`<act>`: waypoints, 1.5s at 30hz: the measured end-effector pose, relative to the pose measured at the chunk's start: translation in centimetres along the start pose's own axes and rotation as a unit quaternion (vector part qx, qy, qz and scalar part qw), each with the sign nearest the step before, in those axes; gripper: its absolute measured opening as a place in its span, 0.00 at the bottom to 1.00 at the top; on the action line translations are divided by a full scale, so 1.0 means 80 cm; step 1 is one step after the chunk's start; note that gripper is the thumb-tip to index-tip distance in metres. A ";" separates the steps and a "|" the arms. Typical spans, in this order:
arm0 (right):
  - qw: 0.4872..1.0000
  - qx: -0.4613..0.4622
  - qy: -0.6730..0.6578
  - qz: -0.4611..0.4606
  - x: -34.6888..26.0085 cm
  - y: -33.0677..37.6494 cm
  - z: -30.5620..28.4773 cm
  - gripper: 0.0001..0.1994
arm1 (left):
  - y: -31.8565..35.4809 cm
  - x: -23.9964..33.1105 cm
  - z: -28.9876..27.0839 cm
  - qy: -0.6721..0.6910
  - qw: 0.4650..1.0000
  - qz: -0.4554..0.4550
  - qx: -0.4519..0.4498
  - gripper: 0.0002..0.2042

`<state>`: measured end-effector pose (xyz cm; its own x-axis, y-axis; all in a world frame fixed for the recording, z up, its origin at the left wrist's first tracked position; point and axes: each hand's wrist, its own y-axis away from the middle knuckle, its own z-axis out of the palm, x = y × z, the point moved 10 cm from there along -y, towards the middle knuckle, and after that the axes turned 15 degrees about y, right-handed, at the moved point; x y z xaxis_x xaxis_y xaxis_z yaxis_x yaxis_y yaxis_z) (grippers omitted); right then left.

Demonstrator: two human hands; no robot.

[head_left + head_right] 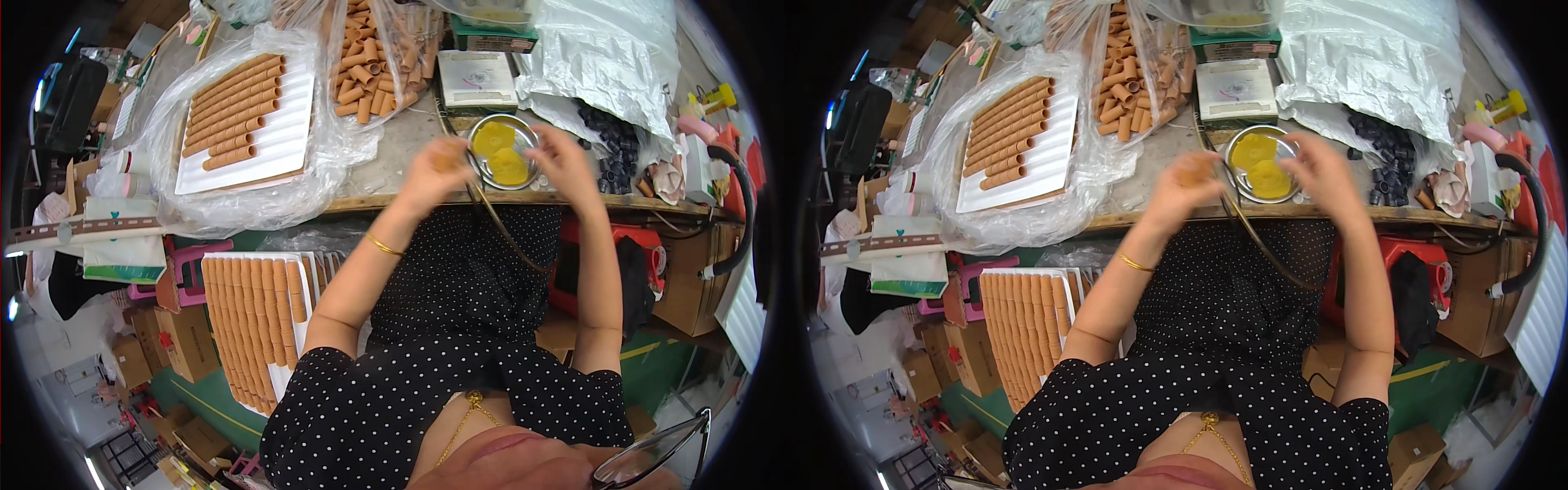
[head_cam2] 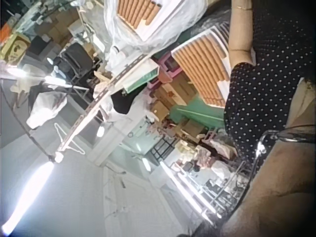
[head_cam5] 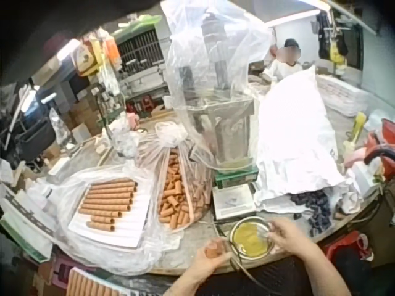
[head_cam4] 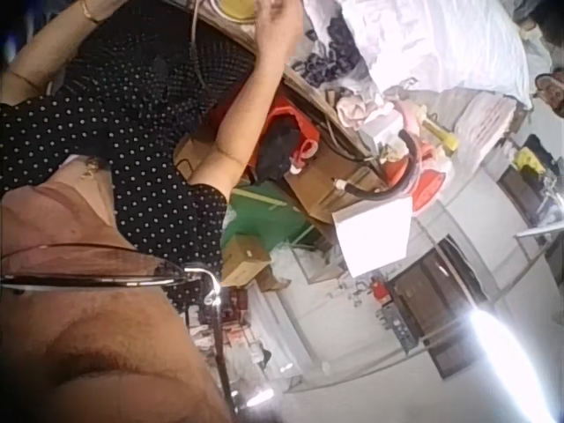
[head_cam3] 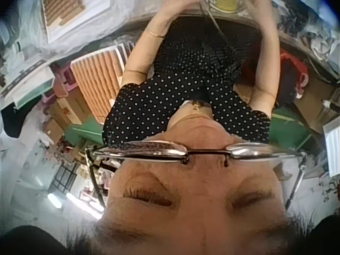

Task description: Applying glue and caps to cylindrical tubes at an assembly station.

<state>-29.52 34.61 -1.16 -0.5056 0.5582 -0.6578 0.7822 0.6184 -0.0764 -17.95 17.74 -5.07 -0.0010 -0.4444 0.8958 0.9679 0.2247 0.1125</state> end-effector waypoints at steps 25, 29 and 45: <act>0.985 0.096 0.042 -0.134 0.013 0.026 -0.016 0.07 | -0.010 0.106 -0.130 -0.235 0.913 0.256 0.214 0.21; 0.958 0.079 0.201 -0.189 -0.014 0.028 0.013 0.05 | -0.007 0.060 -0.059 -0.197 0.957 0.177 0.118 0.21; 0.978 0.059 -0.115 -0.161 -0.060 0.019 -0.012 0.05 | -0.002 0.022 0.057 -0.329 0.927 0.172 -0.051 0.21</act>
<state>-26.22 33.43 2.62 -0.6481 0.1974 -0.7355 0.6388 0.6667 -0.3840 -19.28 20.90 -1.52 0.1904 0.2707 0.9436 0.9582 0.1578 -0.2386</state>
